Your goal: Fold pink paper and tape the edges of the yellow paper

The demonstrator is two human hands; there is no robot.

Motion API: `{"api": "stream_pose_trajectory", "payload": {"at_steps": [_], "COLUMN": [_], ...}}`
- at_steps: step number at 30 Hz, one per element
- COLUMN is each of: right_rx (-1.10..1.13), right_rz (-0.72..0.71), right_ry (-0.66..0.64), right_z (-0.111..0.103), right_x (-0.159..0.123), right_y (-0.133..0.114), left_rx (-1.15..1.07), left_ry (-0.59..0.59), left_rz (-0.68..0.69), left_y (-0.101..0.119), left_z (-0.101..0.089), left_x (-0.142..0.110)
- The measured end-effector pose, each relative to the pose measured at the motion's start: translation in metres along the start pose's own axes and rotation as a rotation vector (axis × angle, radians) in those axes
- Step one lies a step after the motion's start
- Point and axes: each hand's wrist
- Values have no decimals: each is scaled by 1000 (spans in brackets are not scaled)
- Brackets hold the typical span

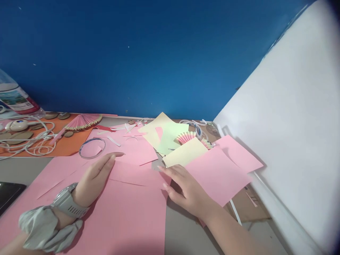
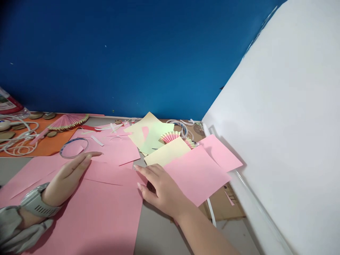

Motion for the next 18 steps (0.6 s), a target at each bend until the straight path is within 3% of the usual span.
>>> {"api": "stream_pose_trajectory", "payload": {"at_steps": [6,11,18], "right_rx": [-81,-86,-30], "right_rz": [34,84,-66], "right_ry": [-131,-83,1], "right_z": [1,0,0], "right_x": [2,0,-1], "right_y": [-3,-4,2], "left_rx": [37,24,-64], "left_ry": [-15,-31,-53], "left_rz": [23,10,-23], "left_y": [-2,-3,2], "left_z": [1,1,-1], "left_x": [-2,-2,-5]}}
Point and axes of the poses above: each hand's wrist, its own x-axis towards the middle knuckle, its own z-axis out of the palm, y = z × x, and after that the axes turned 7 degrees about y, right-handed
